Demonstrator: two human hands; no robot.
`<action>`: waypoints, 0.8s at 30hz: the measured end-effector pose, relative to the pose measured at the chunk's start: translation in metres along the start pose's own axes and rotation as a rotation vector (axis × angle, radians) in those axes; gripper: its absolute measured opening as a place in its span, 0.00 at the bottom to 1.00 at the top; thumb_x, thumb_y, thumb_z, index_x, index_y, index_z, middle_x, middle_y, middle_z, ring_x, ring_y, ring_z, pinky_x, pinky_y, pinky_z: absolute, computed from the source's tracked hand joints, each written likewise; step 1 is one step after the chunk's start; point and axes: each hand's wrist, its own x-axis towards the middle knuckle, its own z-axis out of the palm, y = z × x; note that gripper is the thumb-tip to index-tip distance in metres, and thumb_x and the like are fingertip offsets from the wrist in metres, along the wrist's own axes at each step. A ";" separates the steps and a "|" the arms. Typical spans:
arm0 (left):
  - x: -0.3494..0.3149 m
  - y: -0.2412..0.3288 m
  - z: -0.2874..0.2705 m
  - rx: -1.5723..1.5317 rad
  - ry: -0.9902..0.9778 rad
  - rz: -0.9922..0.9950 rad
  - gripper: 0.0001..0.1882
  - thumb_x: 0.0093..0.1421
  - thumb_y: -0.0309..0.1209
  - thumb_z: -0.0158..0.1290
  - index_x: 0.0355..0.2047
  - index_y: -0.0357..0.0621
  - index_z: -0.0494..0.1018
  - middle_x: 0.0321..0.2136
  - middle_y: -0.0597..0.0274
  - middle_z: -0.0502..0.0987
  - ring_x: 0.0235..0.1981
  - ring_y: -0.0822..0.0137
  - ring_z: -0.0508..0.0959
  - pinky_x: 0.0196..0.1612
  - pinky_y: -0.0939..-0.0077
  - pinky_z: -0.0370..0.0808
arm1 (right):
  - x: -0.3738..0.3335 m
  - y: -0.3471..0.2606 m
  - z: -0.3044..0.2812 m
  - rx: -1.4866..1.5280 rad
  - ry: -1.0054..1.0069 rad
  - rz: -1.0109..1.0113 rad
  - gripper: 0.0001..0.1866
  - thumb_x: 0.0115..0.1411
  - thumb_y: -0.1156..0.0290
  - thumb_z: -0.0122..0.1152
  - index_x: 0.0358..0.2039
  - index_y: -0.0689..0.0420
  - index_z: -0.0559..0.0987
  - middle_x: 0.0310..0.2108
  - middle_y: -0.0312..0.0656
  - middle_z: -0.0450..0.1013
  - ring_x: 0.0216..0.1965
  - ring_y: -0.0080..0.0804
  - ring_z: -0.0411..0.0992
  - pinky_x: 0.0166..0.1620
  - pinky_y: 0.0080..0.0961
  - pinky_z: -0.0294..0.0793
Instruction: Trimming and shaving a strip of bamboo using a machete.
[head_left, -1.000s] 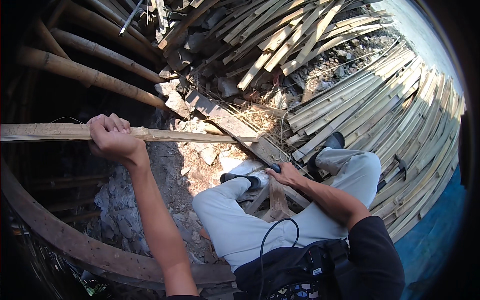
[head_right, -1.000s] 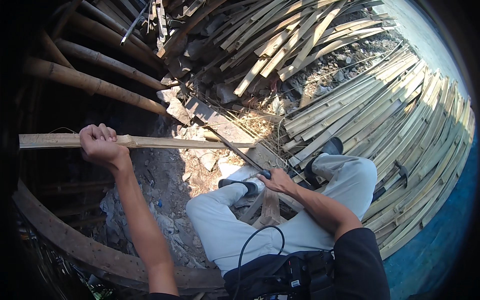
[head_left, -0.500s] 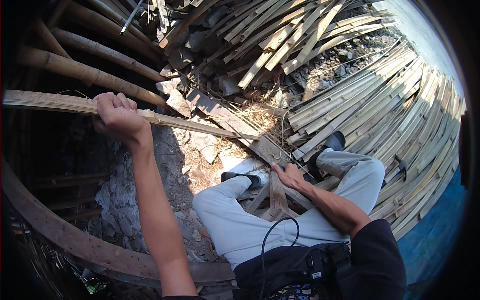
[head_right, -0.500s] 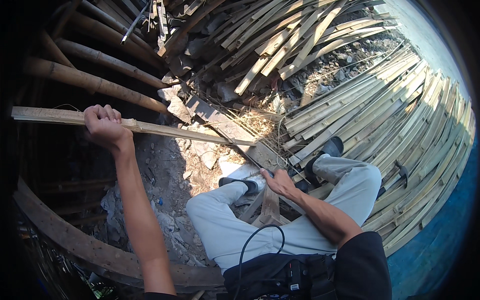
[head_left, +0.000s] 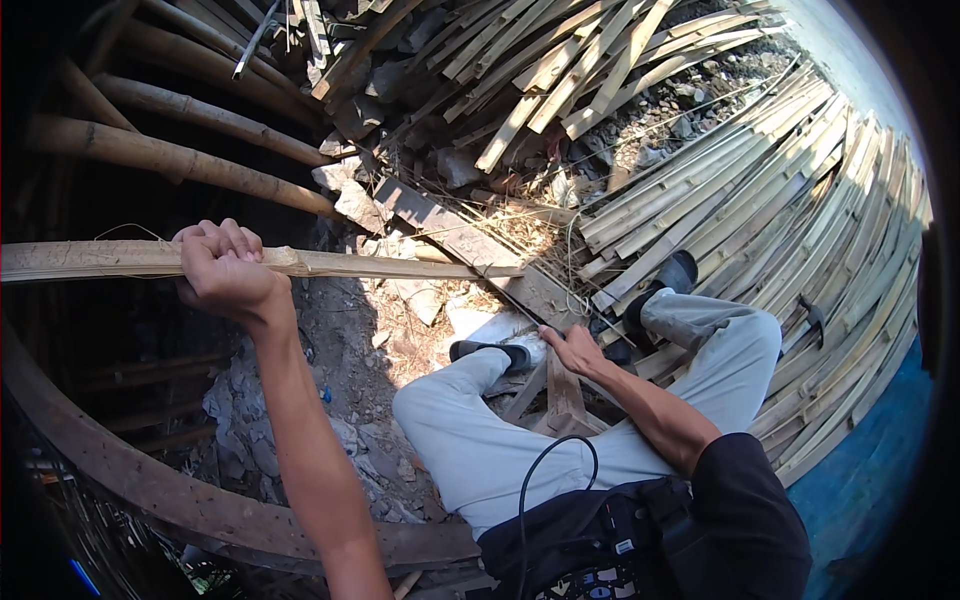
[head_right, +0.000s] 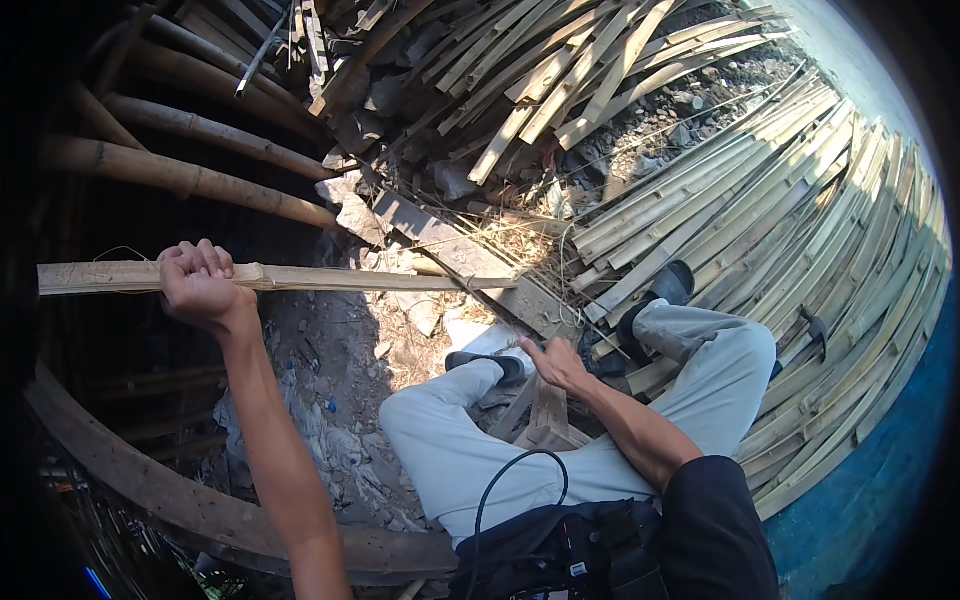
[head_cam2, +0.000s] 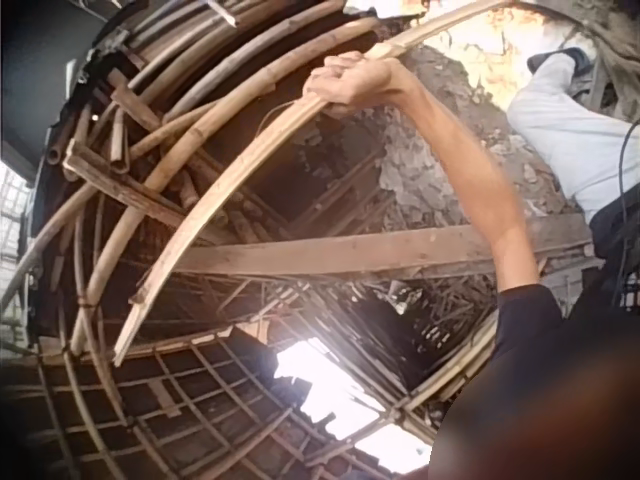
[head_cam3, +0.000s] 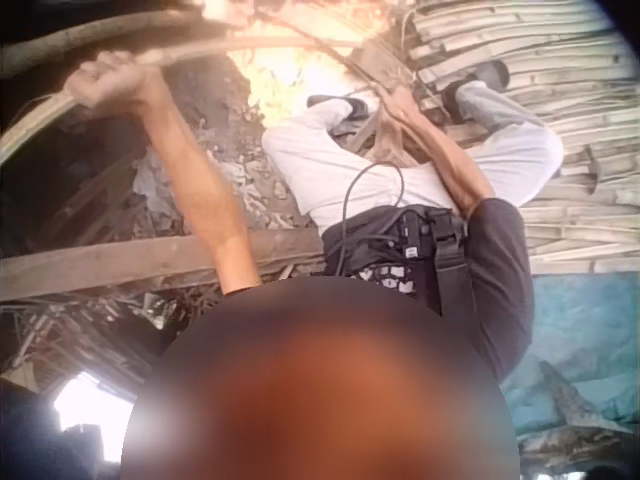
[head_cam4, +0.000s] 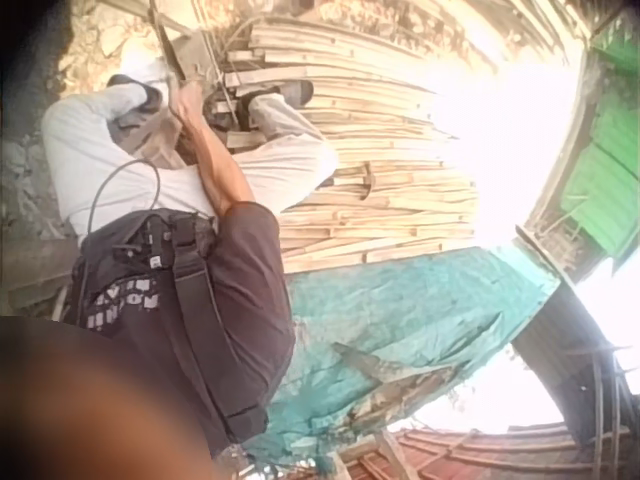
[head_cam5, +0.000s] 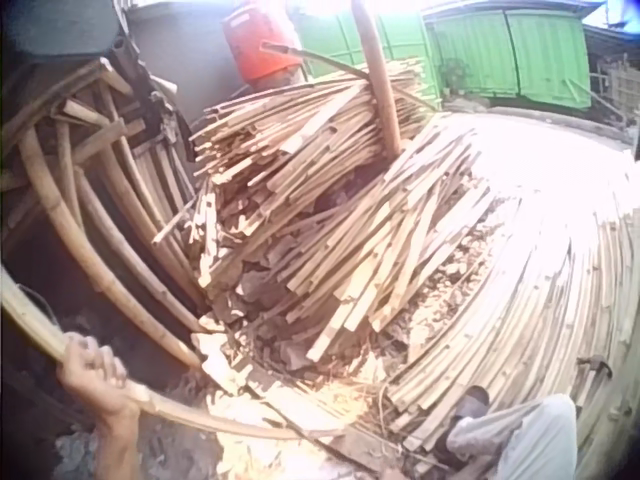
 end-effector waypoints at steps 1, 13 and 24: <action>-0.003 0.005 -0.003 0.008 0.003 -0.010 0.06 0.49 0.23 0.37 0.17 0.45 0.55 0.11 0.70 0.51 0.09 0.77 0.50 0.12 0.84 0.51 | -0.007 -0.001 0.003 -0.004 -0.008 0.010 0.45 0.53 0.33 0.48 0.23 0.76 0.76 0.20 0.67 0.71 0.24 0.56 0.73 0.34 0.47 0.70; -0.001 0.008 -0.022 -0.026 -0.032 0.020 0.06 0.48 0.23 0.37 0.17 0.45 0.54 0.12 0.70 0.50 0.09 0.77 0.50 0.12 0.84 0.50 | -0.060 -0.099 -0.033 0.261 0.191 -0.444 0.34 0.58 0.44 0.51 0.22 0.69 0.77 0.14 0.57 0.68 0.17 0.46 0.66 0.26 0.40 0.67; -0.027 0.017 0.008 0.010 -0.042 0.032 0.07 0.47 0.22 0.36 0.16 0.46 0.53 0.11 0.69 0.49 0.09 0.77 0.48 0.12 0.85 0.49 | 0.018 0.080 0.026 -0.140 0.002 0.223 0.39 0.58 0.40 0.45 0.24 0.72 0.79 0.24 0.61 0.75 0.32 0.53 0.77 0.39 0.42 0.75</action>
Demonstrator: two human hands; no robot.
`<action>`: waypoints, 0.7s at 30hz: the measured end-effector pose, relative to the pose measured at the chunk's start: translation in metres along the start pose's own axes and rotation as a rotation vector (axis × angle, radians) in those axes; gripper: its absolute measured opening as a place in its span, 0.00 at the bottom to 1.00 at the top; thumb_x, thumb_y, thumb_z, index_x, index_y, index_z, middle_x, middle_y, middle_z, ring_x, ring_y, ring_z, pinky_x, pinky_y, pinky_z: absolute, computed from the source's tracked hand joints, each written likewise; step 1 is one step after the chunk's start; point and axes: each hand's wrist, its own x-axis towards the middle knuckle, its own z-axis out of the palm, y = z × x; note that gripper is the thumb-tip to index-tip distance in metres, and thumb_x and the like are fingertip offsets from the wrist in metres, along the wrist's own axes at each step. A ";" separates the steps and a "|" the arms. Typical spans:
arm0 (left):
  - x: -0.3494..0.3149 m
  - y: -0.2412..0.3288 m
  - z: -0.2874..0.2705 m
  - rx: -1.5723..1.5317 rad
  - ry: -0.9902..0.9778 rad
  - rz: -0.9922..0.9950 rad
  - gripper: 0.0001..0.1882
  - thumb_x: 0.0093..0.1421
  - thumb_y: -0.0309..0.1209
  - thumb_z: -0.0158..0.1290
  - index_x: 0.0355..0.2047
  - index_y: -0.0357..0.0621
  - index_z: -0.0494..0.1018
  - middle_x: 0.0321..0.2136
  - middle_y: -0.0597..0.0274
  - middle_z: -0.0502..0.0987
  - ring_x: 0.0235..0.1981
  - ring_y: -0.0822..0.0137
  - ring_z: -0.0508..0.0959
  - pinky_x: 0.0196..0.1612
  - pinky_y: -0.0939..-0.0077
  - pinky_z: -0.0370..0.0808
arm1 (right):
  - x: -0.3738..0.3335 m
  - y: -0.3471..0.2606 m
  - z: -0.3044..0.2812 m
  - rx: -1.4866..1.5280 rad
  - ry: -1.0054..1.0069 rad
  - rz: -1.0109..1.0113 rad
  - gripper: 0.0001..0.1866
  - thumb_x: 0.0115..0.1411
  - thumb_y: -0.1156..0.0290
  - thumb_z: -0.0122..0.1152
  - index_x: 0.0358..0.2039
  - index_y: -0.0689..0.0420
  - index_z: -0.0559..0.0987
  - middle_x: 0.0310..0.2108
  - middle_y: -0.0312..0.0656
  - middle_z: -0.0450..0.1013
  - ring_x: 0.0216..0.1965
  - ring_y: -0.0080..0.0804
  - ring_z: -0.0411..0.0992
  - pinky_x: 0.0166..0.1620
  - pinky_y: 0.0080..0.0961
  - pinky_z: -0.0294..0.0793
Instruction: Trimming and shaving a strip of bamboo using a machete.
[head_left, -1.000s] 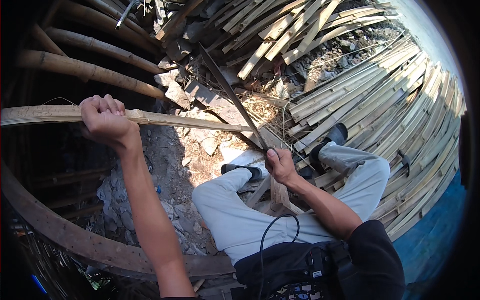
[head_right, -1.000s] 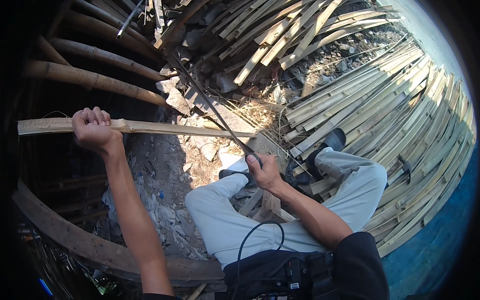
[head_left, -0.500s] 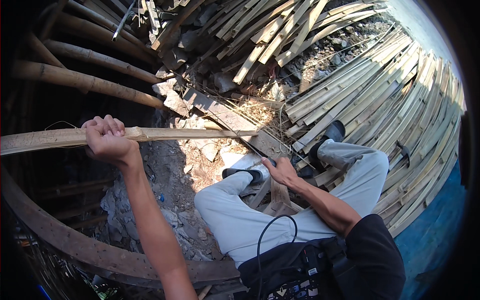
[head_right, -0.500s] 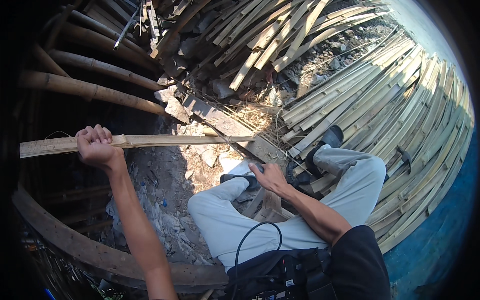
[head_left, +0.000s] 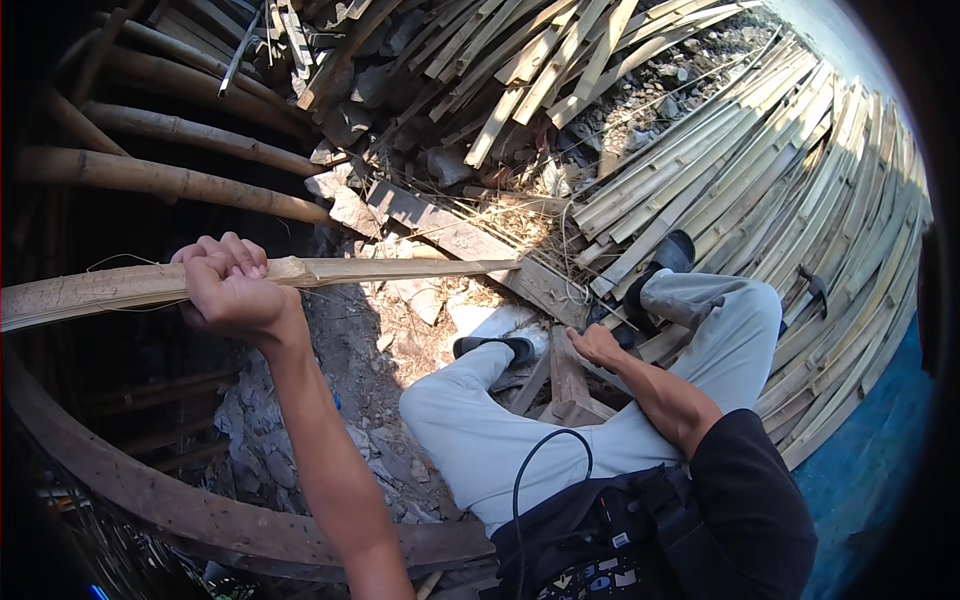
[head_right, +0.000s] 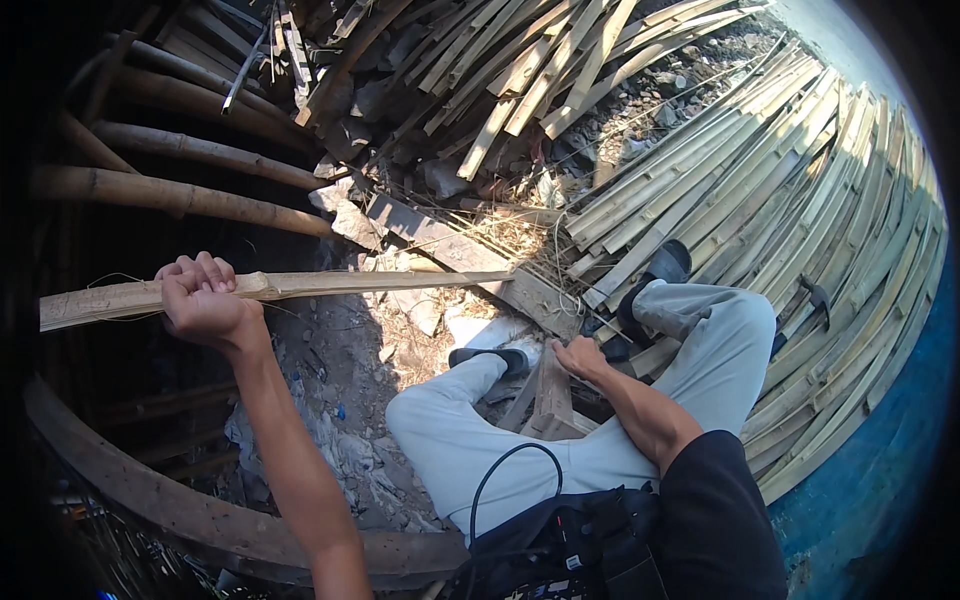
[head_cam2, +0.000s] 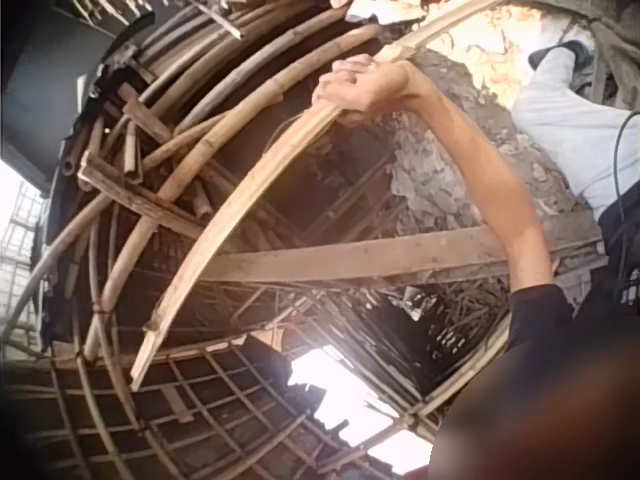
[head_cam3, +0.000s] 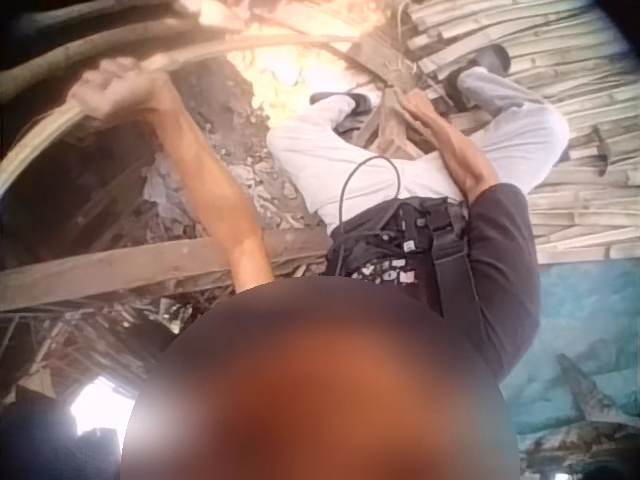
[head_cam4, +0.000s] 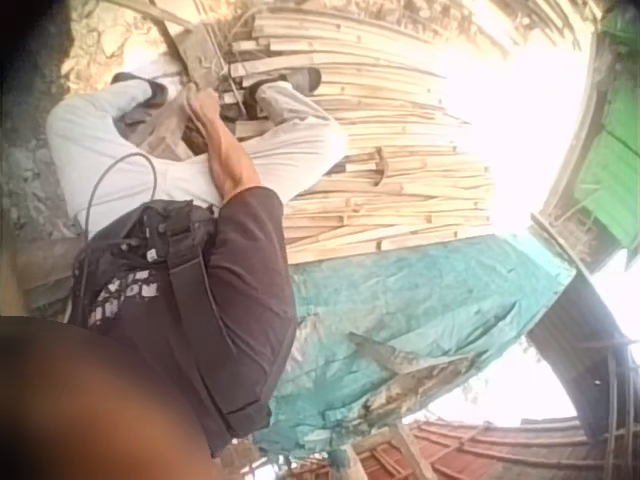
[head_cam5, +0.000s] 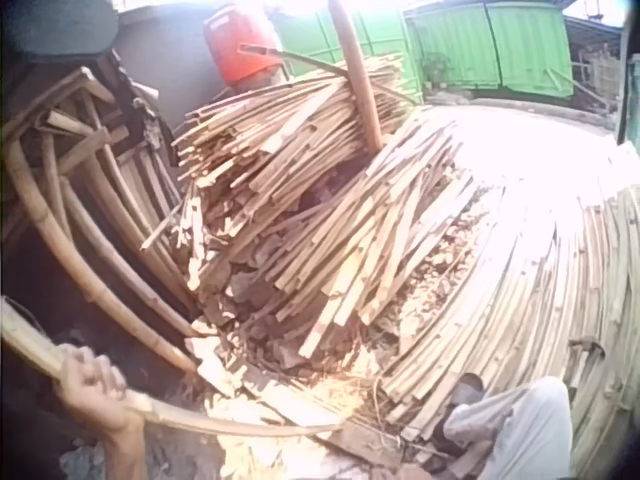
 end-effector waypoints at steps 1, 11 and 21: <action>0.000 0.000 0.004 -0.002 0.021 0.015 0.07 0.47 0.22 0.36 0.16 0.46 0.53 0.11 0.69 0.49 0.09 0.77 0.48 0.12 0.85 0.49 | -0.005 -0.007 -0.006 -0.019 0.067 0.009 0.39 0.59 0.40 0.45 0.20 0.71 0.79 0.20 0.58 0.75 0.28 0.50 0.78 0.36 0.41 0.76; 0.018 -0.010 -0.005 -0.001 -0.032 0.011 0.08 0.47 0.21 0.35 0.14 0.47 0.52 0.12 0.69 0.47 0.10 0.77 0.49 0.13 0.85 0.49 | -0.057 -0.067 -0.046 0.094 -0.023 -0.059 0.36 0.56 0.43 0.53 0.20 0.72 0.77 0.20 0.56 0.74 0.24 0.48 0.77 0.33 0.39 0.75; 0.023 -0.011 -0.016 -0.029 0.001 -0.028 0.07 0.46 0.21 0.35 0.16 0.47 0.52 0.12 0.69 0.48 0.10 0.77 0.49 0.13 0.84 0.50 | -0.087 -0.082 -0.100 -0.217 0.024 -0.200 0.30 0.54 0.48 0.60 0.32 0.70 0.79 0.35 0.62 0.75 0.40 0.55 0.76 0.45 0.44 0.74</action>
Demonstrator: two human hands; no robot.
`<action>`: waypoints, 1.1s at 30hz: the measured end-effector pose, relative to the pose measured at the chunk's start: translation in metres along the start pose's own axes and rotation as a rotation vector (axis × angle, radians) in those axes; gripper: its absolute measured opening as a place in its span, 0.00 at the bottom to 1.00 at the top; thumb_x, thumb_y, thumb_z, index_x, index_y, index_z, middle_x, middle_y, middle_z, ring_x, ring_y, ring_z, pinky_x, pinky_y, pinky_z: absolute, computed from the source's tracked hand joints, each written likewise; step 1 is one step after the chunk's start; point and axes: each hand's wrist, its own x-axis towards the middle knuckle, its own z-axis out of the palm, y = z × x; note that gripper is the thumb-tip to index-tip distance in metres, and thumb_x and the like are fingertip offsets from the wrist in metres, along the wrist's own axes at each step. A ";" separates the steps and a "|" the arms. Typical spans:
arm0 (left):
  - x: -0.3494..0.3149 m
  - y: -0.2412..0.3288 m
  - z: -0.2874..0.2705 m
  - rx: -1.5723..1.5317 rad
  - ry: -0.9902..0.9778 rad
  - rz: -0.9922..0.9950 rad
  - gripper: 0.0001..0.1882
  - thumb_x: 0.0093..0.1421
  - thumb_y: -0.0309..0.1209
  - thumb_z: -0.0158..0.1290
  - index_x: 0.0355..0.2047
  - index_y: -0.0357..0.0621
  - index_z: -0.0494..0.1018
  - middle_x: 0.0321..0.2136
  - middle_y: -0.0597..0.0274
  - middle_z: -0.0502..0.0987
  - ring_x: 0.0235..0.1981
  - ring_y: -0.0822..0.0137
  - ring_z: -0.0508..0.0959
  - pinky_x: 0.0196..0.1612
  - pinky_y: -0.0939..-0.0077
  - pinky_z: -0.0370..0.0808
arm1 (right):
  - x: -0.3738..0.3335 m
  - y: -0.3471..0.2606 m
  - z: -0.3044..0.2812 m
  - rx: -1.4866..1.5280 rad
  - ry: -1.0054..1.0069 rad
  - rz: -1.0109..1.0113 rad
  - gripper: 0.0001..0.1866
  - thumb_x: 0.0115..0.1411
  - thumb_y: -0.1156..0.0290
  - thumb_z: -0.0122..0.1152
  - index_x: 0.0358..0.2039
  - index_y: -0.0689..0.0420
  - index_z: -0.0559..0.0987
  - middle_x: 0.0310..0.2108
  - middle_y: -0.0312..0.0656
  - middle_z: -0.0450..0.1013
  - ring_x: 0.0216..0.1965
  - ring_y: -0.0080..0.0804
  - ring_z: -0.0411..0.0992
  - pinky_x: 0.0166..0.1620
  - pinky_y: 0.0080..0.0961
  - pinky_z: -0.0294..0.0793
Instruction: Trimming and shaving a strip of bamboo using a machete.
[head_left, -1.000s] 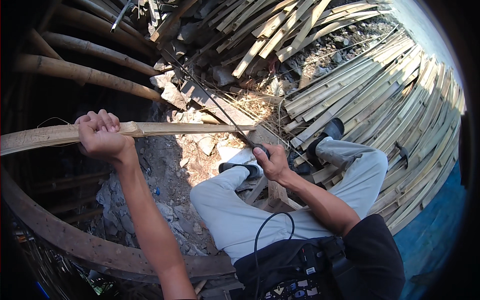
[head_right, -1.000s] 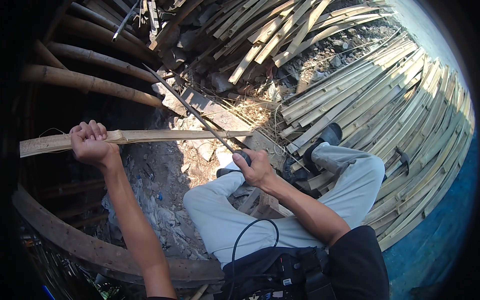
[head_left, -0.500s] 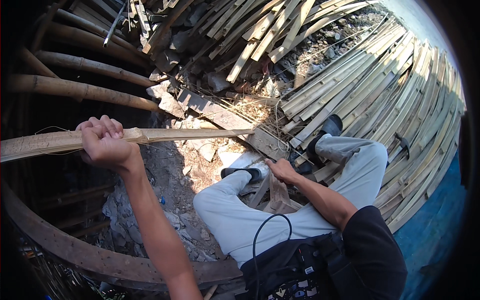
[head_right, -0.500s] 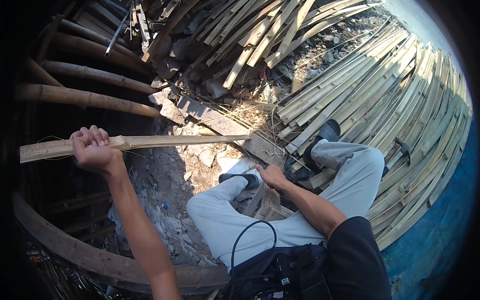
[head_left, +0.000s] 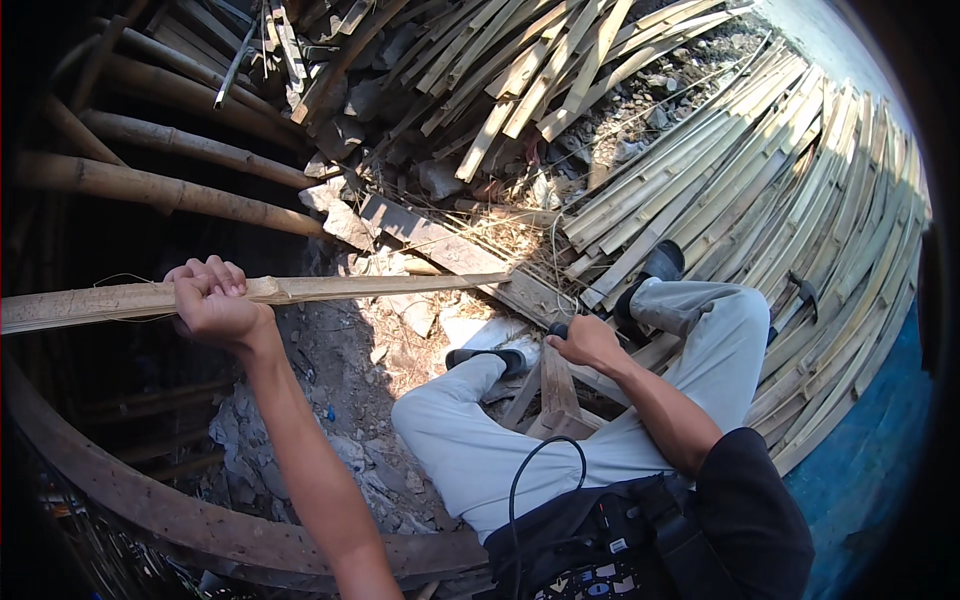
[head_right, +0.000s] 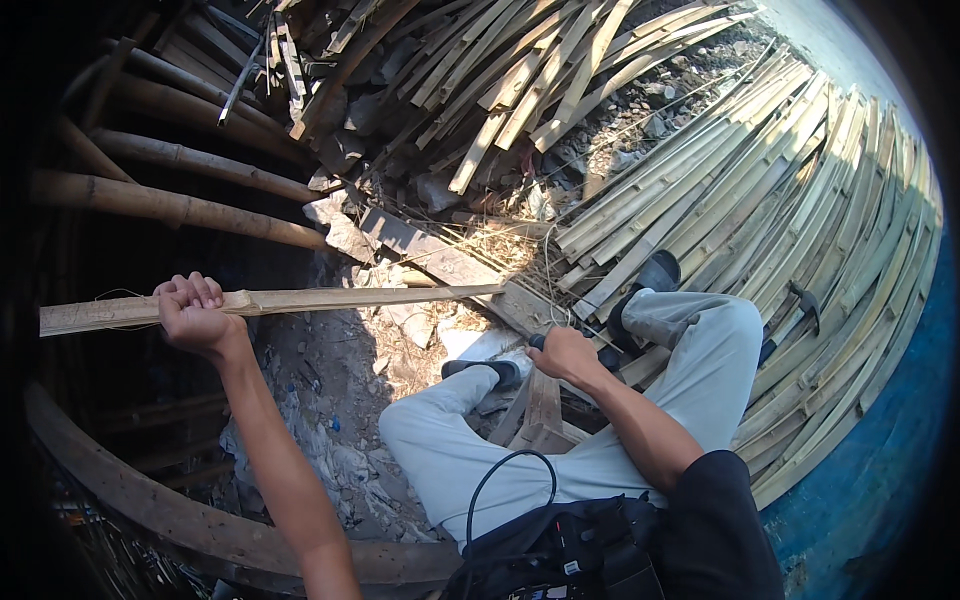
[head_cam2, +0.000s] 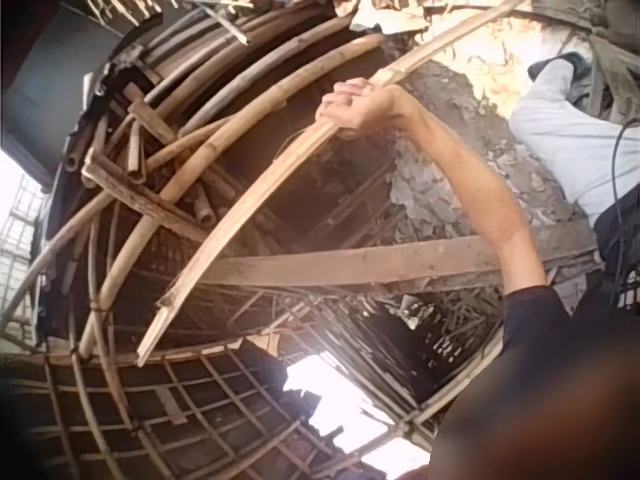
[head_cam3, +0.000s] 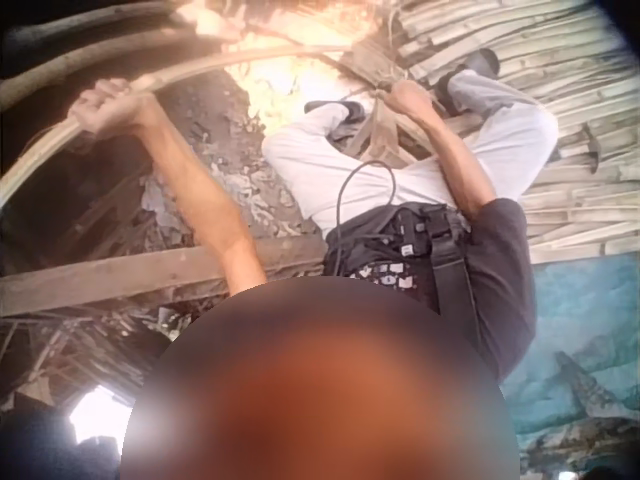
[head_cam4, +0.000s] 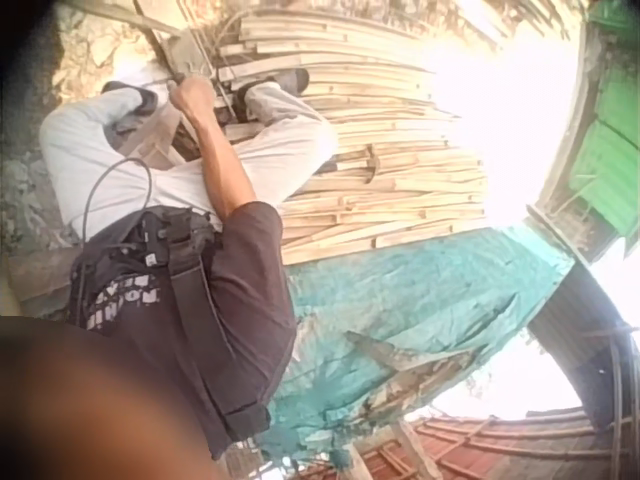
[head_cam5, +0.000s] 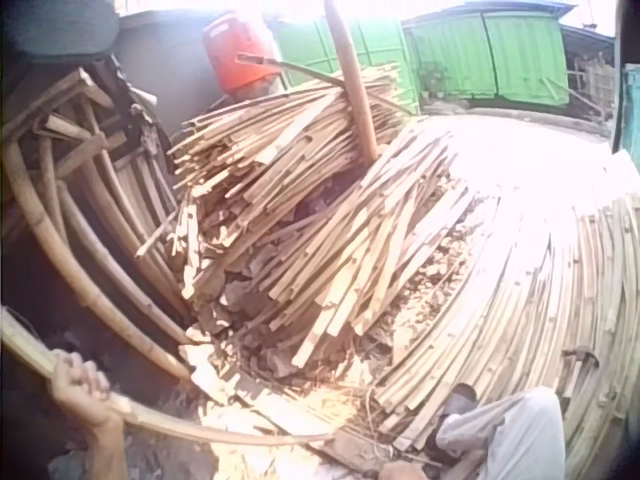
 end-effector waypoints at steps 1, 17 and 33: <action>0.000 0.001 -0.002 -0.002 0.001 -0.001 0.07 0.46 0.21 0.35 0.16 0.47 0.52 0.12 0.69 0.48 0.10 0.77 0.49 0.13 0.84 0.50 | -0.007 -0.005 -0.009 -0.008 0.003 0.008 0.29 0.54 0.49 0.60 0.32 0.70 0.79 0.35 0.62 0.75 0.40 0.55 0.75 0.45 0.44 0.74; 0.008 0.005 -0.067 -0.353 -0.514 -0.122 0.13 0.33 0.28 0.45 0.20 0.50 0.53 0.12 0.68 0.52 0.12 0.75 0.51 0.19 0.81 0.53 | 0.001 -0.041 0.006 0.482 0.237 -0.252 0.35 0.61 0.44 0.47 0.25 0.71 0.78 0.20 0.64 0.71 0.27 0.59 0.73 0.34 0.46 0.71; 0.023 -0.005 -0.077 -0.306 -0.450 -0.094 0.13 0.33 0.26 0.47 0.19 0.51 0.54 0.10 0.70 0.53 0.11 0.76 0.50 0.18 0.84 0.52 | 0.064 -0.020 0.093 0.460 0.062 -0.136 0.45 0.57 0.36 0.45 0.22 0.78 0.76 0.18 0.64 0.71 0.25 0.53 0.76 0.30 0.44 0.73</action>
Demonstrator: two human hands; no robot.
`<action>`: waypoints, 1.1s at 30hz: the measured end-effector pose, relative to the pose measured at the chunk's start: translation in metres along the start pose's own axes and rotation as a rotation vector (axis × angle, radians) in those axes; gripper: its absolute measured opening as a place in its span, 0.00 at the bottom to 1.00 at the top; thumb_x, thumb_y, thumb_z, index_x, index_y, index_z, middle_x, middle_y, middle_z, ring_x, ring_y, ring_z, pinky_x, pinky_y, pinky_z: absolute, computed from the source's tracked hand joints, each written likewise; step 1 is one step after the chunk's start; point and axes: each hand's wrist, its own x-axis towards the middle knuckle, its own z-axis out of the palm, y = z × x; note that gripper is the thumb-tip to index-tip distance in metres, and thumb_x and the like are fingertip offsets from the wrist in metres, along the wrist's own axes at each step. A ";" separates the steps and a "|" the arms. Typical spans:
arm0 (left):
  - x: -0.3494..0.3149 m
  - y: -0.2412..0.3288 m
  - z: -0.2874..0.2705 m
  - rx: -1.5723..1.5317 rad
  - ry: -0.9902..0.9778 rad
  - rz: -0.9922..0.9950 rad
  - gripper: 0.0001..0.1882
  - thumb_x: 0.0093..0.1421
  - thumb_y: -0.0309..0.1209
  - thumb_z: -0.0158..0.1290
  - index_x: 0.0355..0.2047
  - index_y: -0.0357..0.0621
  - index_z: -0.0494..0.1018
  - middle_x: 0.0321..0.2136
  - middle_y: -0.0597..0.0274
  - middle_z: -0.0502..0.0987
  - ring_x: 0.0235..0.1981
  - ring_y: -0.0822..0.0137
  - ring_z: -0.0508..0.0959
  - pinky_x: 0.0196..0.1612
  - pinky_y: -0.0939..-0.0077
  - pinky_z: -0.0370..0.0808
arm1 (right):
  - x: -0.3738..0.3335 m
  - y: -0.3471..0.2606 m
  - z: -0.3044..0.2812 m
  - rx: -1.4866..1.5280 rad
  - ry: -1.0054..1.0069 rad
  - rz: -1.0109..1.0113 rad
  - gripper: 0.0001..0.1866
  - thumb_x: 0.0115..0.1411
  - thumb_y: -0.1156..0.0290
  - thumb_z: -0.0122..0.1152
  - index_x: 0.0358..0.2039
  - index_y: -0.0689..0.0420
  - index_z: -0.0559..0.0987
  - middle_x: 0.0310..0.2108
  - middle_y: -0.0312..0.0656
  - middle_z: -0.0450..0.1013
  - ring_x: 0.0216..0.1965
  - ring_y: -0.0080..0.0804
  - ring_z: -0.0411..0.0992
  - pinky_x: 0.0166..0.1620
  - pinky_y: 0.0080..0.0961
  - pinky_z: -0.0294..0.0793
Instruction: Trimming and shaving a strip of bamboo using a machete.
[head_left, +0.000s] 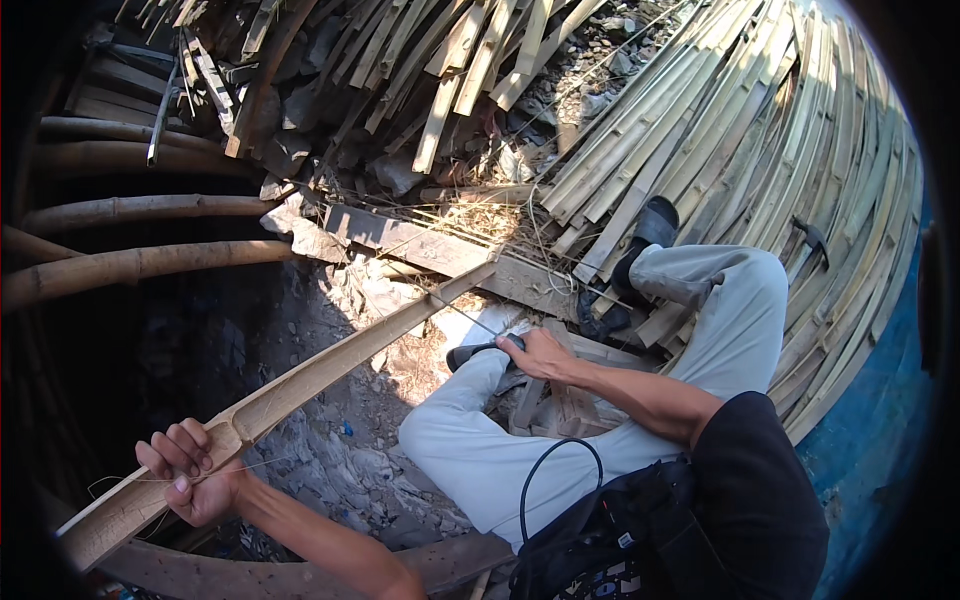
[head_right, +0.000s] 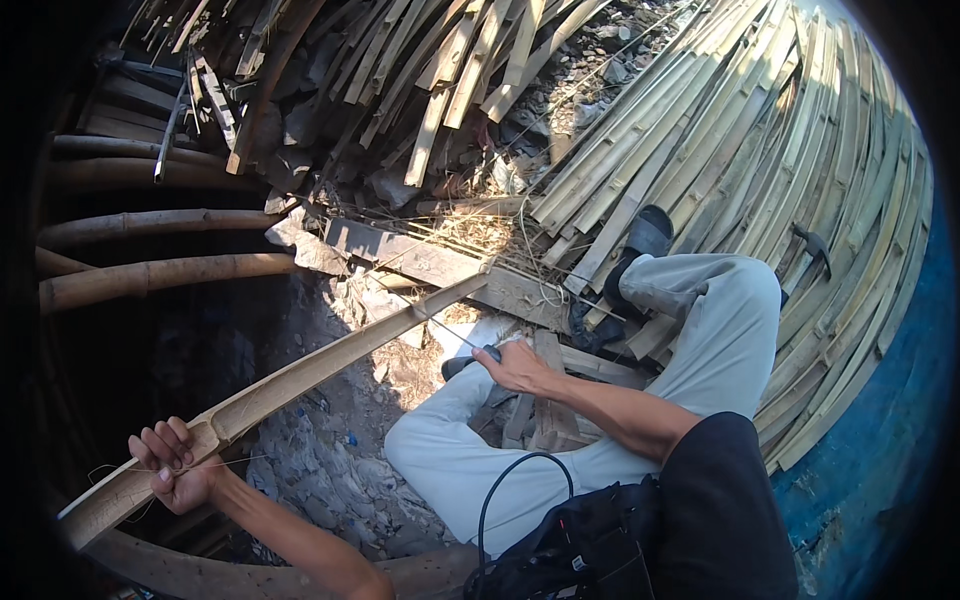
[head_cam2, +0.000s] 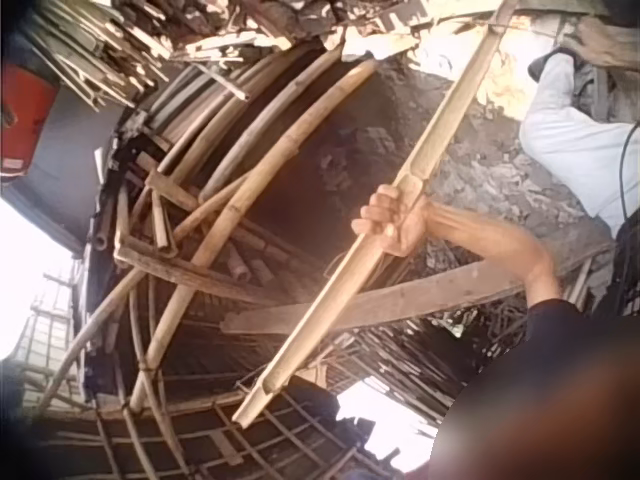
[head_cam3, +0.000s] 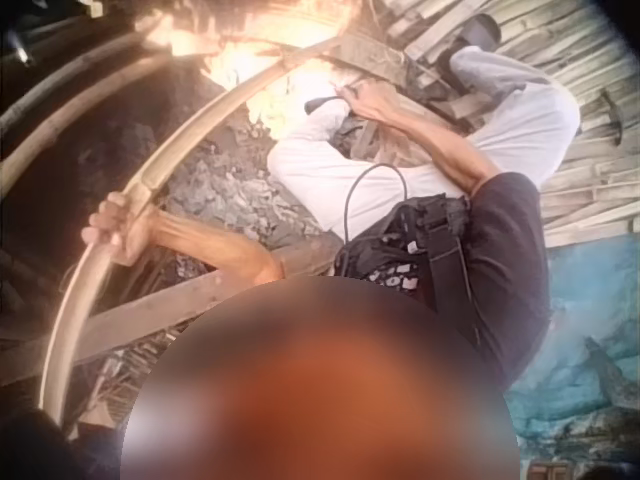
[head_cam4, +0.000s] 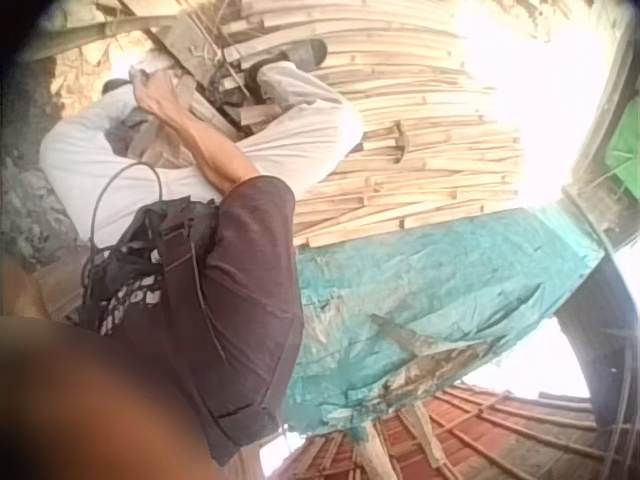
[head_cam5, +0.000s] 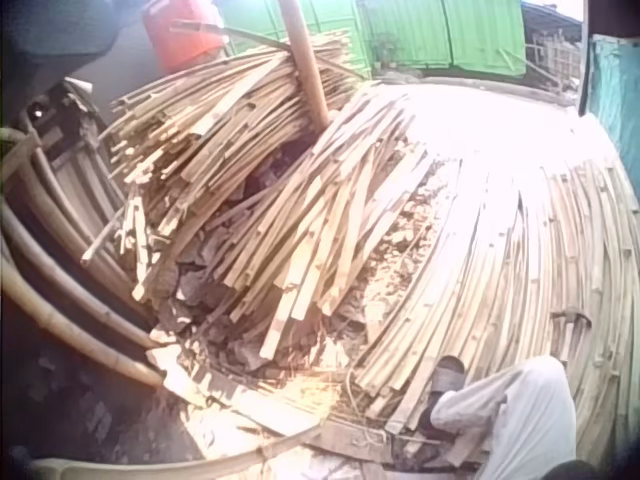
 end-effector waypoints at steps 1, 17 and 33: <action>0.000 0.001 0.001 -0.001 0.017 0.006 0.13 0.33 0.26 0.47 0.19 0.51 0.54 0.10 0.70 0.53 0.11 0.76 0.50 0.18 0.84 0.52 | 0.003 0.006 0.000 -0.003 -0.006 0.010 0.45 0.57 0.36 0.45 0.22 0.78 0.76 0.18 0.64 0.71 0.25 0.53 0.76 0.30 0.44 0.73; -0.004 0.002 -0.002 0.031 0.106 0.042 0.12 0.35 0.26 0.44 0.18 0.50 0.53 0.11 0.68 0.52 0.12 0.76 0.51 0.18 0.83 0.50 | 0.053 0.046 -0.002 0.077 -0.075 0.353 0.43 0.57 0.37 0.46 0.22 0.76 0.77 0.21 0.65 0.73 0.29 0.55 0.77 0.37 0.44 0.76; -0.010 0.000 0.027 0.012 0.187 0.063 0.08 0.40 0.26 0.39 0.19 0.48 0.51 0.12 0.67 0.50 0.11 0.75 0.50 0.15 0.82 0.52 | -0.082 -0.150 -0.039 0.204 -0.090 -0.219 0.37 0.61 0.41 0.48 0.19 0.70 0.76 0.12 0.51 0.69 0.16 0.38 0.69 0.24 0.39 0.67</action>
